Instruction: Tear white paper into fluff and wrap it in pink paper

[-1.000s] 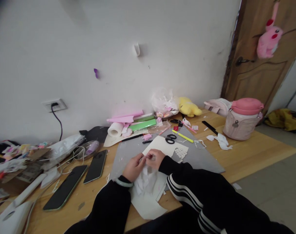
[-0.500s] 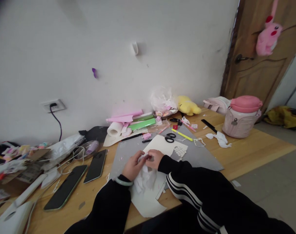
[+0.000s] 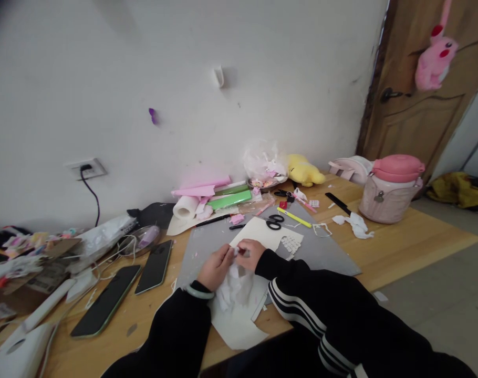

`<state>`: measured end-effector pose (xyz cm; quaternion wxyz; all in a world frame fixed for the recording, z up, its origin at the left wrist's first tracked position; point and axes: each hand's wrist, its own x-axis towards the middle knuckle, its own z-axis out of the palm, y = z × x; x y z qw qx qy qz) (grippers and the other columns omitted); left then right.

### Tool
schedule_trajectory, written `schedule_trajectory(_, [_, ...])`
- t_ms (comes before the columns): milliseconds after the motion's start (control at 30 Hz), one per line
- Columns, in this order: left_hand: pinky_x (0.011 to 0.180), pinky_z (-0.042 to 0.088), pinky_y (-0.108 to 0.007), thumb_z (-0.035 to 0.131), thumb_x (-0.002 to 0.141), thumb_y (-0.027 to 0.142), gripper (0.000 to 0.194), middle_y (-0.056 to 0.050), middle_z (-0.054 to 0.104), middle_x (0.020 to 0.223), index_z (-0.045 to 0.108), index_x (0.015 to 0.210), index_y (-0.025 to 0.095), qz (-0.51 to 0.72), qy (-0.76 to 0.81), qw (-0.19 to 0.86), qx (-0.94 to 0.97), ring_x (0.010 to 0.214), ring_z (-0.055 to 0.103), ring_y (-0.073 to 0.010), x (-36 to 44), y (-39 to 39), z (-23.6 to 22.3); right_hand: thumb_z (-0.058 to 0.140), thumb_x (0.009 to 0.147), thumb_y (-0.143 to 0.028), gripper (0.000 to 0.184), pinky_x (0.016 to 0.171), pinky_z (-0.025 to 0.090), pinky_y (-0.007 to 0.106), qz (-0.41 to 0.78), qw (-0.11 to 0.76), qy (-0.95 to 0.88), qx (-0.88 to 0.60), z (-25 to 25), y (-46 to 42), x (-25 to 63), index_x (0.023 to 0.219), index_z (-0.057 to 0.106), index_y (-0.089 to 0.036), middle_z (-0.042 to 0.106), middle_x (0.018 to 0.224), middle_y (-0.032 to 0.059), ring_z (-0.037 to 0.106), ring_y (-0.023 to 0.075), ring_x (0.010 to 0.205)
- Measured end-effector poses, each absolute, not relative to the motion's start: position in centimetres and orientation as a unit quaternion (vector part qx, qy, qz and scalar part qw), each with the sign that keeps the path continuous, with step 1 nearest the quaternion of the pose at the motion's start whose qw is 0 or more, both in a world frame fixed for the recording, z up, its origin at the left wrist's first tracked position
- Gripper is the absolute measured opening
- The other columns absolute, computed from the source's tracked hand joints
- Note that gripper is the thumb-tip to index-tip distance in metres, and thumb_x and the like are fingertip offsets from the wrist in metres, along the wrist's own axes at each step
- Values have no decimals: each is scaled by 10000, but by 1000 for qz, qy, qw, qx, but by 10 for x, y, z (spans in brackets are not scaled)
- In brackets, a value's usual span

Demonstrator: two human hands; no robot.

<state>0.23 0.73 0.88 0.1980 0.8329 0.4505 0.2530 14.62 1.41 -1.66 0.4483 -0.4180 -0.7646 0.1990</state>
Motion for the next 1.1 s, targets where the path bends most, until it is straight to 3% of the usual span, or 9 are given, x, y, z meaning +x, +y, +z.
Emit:
schedule_trajectory(767, [552, 365, -202, 287, 853, 279, 261, -20, 597, 642, 475, 693, 195, 167, 472, 126, 856, 594, 565, -136, 6, 7, 10, 433, 578, -154, 66, 639, 333, 272, 110, 351, -760, -536, -12, 8, 135, 536, 389, -179, 493, 586, 1, 440, 138, 628])
schedule_trajectory(967, [534, 350, -206, 265, 859, 293, 298, -14, 583, 606, 479, 676, 196, 176, 485, 117, 849, 577, 557, -138, 5, 3, 13, 425, 591, -135, 130, 571, 337, 243, 167, 417, -689, -568, -8, 15, 147, 497, 350, -183, 406, 492, -32, 405, 111, 538])
schedule_trajectory(1100, [525, 344, -203, 275, 857, 281, 292, -15, 587, 602, 494, 688, 190, 182, 488, 127, 844, 569, 553, -137, 5, 2, 16, 461, 577, -127, 107, 576, 365, 238, 218, 458, -682, -527, -10, 16, 148, 516, 394, -183, 441, 516, -32, 427, 110, 550])
